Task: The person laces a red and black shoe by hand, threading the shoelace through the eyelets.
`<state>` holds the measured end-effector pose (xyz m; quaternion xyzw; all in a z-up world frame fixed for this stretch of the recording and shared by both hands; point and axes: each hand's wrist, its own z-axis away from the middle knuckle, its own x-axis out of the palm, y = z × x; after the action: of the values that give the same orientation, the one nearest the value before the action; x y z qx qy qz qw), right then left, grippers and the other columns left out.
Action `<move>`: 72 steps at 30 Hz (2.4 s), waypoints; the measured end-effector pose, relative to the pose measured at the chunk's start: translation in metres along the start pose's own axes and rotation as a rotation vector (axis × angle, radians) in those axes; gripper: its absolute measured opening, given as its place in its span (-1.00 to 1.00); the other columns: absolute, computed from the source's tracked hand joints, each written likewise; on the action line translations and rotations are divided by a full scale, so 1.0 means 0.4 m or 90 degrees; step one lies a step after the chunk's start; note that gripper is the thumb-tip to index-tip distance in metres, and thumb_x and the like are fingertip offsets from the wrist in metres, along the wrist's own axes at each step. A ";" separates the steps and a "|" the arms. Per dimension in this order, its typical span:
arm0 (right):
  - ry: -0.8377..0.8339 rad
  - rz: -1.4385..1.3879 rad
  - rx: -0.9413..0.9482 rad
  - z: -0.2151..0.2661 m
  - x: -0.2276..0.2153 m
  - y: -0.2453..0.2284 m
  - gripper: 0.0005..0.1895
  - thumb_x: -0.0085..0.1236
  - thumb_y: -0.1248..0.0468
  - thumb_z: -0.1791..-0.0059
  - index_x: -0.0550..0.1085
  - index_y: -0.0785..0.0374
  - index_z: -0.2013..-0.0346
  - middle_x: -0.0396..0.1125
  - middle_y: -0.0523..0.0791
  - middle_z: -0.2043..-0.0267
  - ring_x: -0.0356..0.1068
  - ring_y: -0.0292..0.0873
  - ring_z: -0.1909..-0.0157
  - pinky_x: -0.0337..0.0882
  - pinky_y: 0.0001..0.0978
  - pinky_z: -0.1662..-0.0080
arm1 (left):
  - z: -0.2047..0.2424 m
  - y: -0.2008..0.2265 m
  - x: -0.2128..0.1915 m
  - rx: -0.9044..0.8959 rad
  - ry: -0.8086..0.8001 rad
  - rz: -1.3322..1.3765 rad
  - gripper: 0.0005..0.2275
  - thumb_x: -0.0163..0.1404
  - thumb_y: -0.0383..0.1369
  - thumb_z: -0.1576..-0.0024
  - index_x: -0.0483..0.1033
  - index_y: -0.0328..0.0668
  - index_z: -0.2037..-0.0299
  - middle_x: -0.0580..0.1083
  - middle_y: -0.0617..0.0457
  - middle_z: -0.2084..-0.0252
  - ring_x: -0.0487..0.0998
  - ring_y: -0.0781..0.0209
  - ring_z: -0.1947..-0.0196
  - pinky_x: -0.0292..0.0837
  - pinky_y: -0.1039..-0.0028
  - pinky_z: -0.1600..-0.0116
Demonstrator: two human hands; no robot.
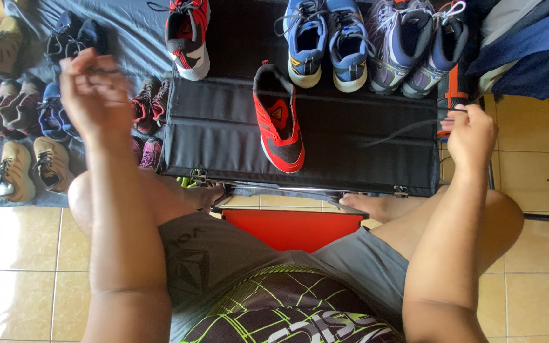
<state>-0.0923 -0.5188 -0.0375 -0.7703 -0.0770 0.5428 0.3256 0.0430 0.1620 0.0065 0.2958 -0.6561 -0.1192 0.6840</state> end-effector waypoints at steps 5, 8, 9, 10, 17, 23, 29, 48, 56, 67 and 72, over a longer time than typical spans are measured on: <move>-0.002 -0.116 0.147 0.022 -0.012 -0.070 -0.74 -0.21 0.35 -0.07 0.51 0.19 0.19 0.34 -0.12 0.48 0.41 -0.19 0.50 0.38 -0.44 0.46 | 0.017 0.000 -0.015 0.150 0.225 -0.253 -0.87 -0.08 -0.40 -0.24 0.49 -0.14 0.34 0.45 0.12 0.49 0.29 0.36 0.58 0.18 0.50 0.42; -0.005 -0.167 -0.010 0.050 0.070 -0.146 -0.79 0.00 0.34 -0.14 0.61 0.13 0.16 0.33 -0.11 0.45 0.35 -0.17 0.45 0.36 -0.35 0.39 | 0.119 -0.119 0.075 0.199 0.065 -0.593 -0.96 0.03 -0.42 -0.12 0.55 -0.11 0.32 0.47 0.15 0.47 0.34 0.35 0.54 0.26 0.51 0.42; -0.022 -0.219 -0.177 0.065 0.109 -0.169 -0.84 0.15 0.39 -0.20 0.67 0.17 0.14 0.38 -0.04 0.44 0.41 -0.08 0.36 0.41 -0.29 0.22 | 0.156 -0.172 0.097 0.210 -0.057 -0.668 -0.96 0.13 -0.40 -0.08 0.57 -0.11 0.30 0.47 0.13 0.42 0.40 0.26 0.46 0.33 0.47 0.34; -0.024 -0.217 -0.175 0.110 0.111 -0.274 -0.84 0.15 0.39 -0.20 0.67 0.17 0.14 0.38 -0.04 0.44 0.41 -0.08 0.36 0.41 -0.29 0.22 | 0.198 -0.226 0.118 0.207 -0.056 -0.669 -0.96 0.13 -0.40 -0.08 0.57 -0.11 0.30 0.47 0.13 0.42 0.40 0.26 0.46 0.33 0.47 0.34; -0.275 -0.191 -0.349 0.239 0.153 -0.592 -0.88 0.15 0.29 -0.03 0.56 0.11 0.40 0.34 -0.03 0.65 0.45 0.11 0.48 0.38 -0.14 0.42 | 0.371 -0.422 0.204 0.105 -0.560 -0.846 -0.78 0.28 -0.15 -0.06 0.67 0.07 0.15 0.41 0.10 0.37 0.53 0.05 0.39 0.49 0.24 0.24; -0.370 -0.405 -0.166 0.150 0.082 -0.446 -0.87 0.07 0.32 -0.09 0.55 0.29 0.19 0.23 -0.15 0.60 0.16 -0.36 0.51 0.19 -0.47 0.40 | 0.239 -0.303 0.180 0.195 -0.502 -0.916 -0.92 0.29 -0.27 -0.08 0.69 0.07 0.29 0.37 0.12 0.41 0.52 0.06 0.40 0.46 0.35 0.27; -0.363 -0.715 0.033 0.109 0.040 -0.310 -0.73 -0.13 0.32 -0.17 0.39 0.39 -0.12 0.09 -0.18 0.60 0.06 -0.42 0.60 0.09 -0.64 0.48 | 0.208 -0.263 0.136 0.190 -0.435 -0.907 -0.83 0.38 -0.29 -0.11 0.68 -0.16 0.36 0.28 0.16 0.50 0.35 0.28 0.57 0.33 0.56 0.35; -0.353 -0.789 0.325 0.245 0.260 -0.529 -0.84 0.17 0.20 -0.05 0.55 0.24 0.23 0.53 -0.01 0.27 0.58 -0.18 0.27 0.63 -0.37 0.17 | 0.382 -0.391 0.199 0.064 -0.628 -0.889 -0.85 0.25 -0.23 -0.10 0.67 -0.11 0.33 0.41 0.05 0.51 0.55 -0.04 0.49 0.45 0.30 0.34; -0.207 -1.057 0.396 0.110 0.183 -0.357 -0.80 0.08 0.13 -0.14 0.49 0.19 0.24 0.22 -0.28 0.40 0.30 -0.34 0.33 0.40 -0.55 0.17 | 0.290 -0.293 0.202 0.013 -0.586 -0.861 -0.88 0.27 -0.30 -0.08 0.67 -0.14 0.35 0.40 -0.04 0.53 0.51 -0.08 0.49 0.41 0.27 0.31; 0.201 -0.180 -0.193 0.047 0.018 -0.243 -0.76 -0.11 0.31 -0.28 0.53 0.31 0.09 0.38 -0.07 0.23 0.22 -0.24 0.42 0.23 -0.33 0.33 | 0.115 -0.091 0.105 0.303 -0.205 -0.977 -0.81 -0.16 -0.56 -0.40 0.30 -0.15 -0.16 0.67 0.01 0.20 0.48 0.27 0.55 0.34 0.40 0.49; -0.156 -0.287 -0.024 0.116 0.196 -0.314 -0.89 0.36 0.17 -0.04 0.64 0.09 0.21 0.35 -0.17 0.56 0.28 -0.38 0.53 0.25 -0.54 0.52 | 0.184 -0.239 0.095 0.096 -0.331 -1.056 -0.92 0.22 -0.39 -0.12 0.65 0.11 0.25 0.57 0.25 0.39 0.62 0.12 0.35 0.47 0.34 0.12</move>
<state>-0.0725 -0.3648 -0.0347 -0.6680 -0.2958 0.5444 0.4122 -0.0024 0.0465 -0.0184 0.6859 -0.3709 -0.5986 0.1836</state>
